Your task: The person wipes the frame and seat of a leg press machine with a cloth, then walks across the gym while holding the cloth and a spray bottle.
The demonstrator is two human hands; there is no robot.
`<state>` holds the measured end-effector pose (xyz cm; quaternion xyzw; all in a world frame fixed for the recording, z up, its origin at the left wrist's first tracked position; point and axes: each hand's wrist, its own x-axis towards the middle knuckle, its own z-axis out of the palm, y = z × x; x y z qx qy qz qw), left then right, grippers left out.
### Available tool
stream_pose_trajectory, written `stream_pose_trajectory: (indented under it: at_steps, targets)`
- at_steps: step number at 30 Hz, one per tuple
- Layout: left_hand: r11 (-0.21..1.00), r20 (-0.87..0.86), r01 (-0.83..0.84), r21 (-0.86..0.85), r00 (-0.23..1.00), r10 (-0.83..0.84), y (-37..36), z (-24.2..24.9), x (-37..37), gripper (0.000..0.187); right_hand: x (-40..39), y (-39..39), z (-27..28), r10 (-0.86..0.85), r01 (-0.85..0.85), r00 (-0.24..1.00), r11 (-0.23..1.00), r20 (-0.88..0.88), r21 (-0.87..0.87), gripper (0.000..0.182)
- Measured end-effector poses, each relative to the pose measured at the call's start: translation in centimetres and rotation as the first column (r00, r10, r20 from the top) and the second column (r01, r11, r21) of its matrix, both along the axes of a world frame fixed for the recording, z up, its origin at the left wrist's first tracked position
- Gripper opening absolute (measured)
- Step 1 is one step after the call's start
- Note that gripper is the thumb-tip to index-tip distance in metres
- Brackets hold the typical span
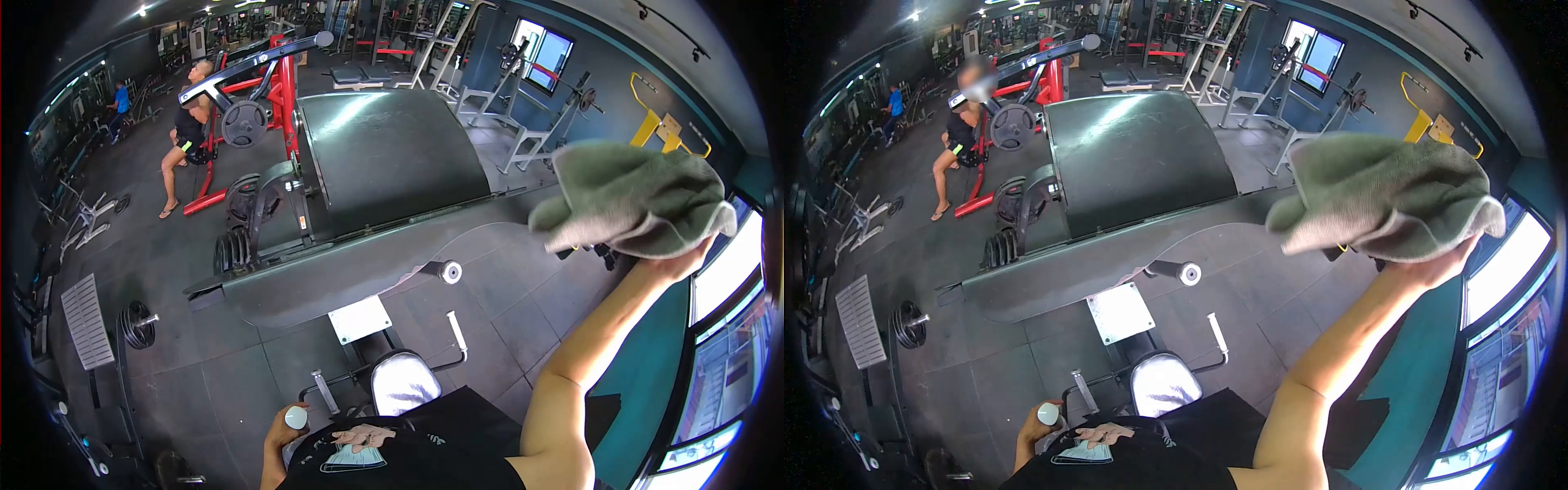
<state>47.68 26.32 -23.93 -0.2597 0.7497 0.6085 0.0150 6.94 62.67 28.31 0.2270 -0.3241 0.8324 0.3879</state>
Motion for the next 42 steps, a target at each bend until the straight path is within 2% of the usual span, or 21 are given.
stream_pose_trajectory:
  at_steps: [1,4,6,7,8,9,11,12,13,14,16,19,22,33,36,42]
  targets:
    - [1.000,-0.004,0.006,-0.013,1.000,-0.006,0.1,-0.1,0.0,0.055,0.2,0.1,-0.4,-0.006,0.006,1.000,0.998,-0.002,0.054,0.058]
    - [0.998,-0.010,0.028,-0.048,1.000,-0.028,0.7,0.2,-0.3,0.056,-2.3,0.2,-2.8,0.128,-0.120,0.990,0.985,-0.063,0.124,0.059]
    - [0.996,-0.002,0.049,-0.075,0.999,-0.050,1.0,1.4,-0.7,0.056,-6.5,-0.9,-5.9,0.134,-0.145,0.988,0.973,0.074,0.177,0.060]
    - [0.996,-0.001,0.057,-0.064,0.998,-0.057,1.1,1.5,-0.7,0.056,-8.2,-2.4,-7.7,-0.057,-0.045,0.964,0.928,0.258,0.370,0.061]
    - [0.997,-0.001,0.064,-0.054,0.998,-0.064,1.1,1.5,-0.8,0.056,-10.8,-3.2,-9.9,-0.203,-0.032,0.947,0.712,0.249,0.701,0.057]
    - [0.997,0.000,0.070,-0.044,0.998,-0.070,1.0,1.4,-0.9,0.056,-13.3,-4.0,-12.2,-0.332,-0.045,0.925,0.384,0.184,0.922,0.055]
    - [0.999,0.001,0.043,0.006,0.999,-0.043,0.8,0.9,-0.6,0.056,-13.7,-5.3,-12.3,-0.334,-0.049,0.941,0.041,0.060,0.998,0.054]
    - [0.999,0.000,0.025,0.033,1.000,-0.025,1.0,0.6,-0.5,0.056,-13.8,-5.7,-11.9,-0.242,-0.020,0.969,0.086,0.040,0.996,0.055]
    - [1.000,-0.002,0.023,0.005,1.000,-0.023,1.1,0.3,-0.3,0.057,-14.7,-6.2,-12.0,-0.219,0.011,0.976,0.066,0.004,0.998,0.054]
    - [0.999,-0.002,0.025,-0.023,1.000,-0.025,1.2,0.3,-0.1,0.058,-14.3,-6.5,-11.6,-0.281,0.046,0.958,-0.046,-0.057,0.998,0.051]
    - [0.998,0.007,0.027,-0.051,1.000,-0.027,1.2,0.6,-0.4,0.059,-13.6,-7.3,-11.2,-0.393,0.032,0.914,-0.186,-0.104,0.982,0.048]
    - [0.999,0.040,0.032,-0.032,0.999,-0.030,1.6,1.2,-0.9,0.059,-13.8,-7.0,-13.0,-0.290,0.238,0.935,0.088,-0.204,0.967,0.046]
    - [0.998,0.043,0.063,-0.028,0.997,-0.061,1.5,1.2,-1.1,0.060,-14.1,-6.4,-13.0,-0.274,0.168,0.951,0.069,-0.144,0.983,0.045]
    - [0.995,0.020,0.087,-0.043,0.996,-0.087,1.5,1.6,-2.0,0.063,-13.9,-6.6,-12.9,-0.328,0.190,0.933,0.091,-0.151,0.978,0.051]
    - [0.995,0.020,0.098,-0.025,0.995,-0.098,1.3,0.8,-1.9,0.063,-13.3,-6.5,-12.3,-0.375,0.081,0.925,0.016,-0.070,0.997,0.046]
    - [0.994,0.024,0.105,0.020,0.994,-0.106,1.0,0.1,-1.7,0.059,-13.4,-6.5,-12.5,-0.401,0.068,0.915,0.047,-0.044,0.997,0.046]
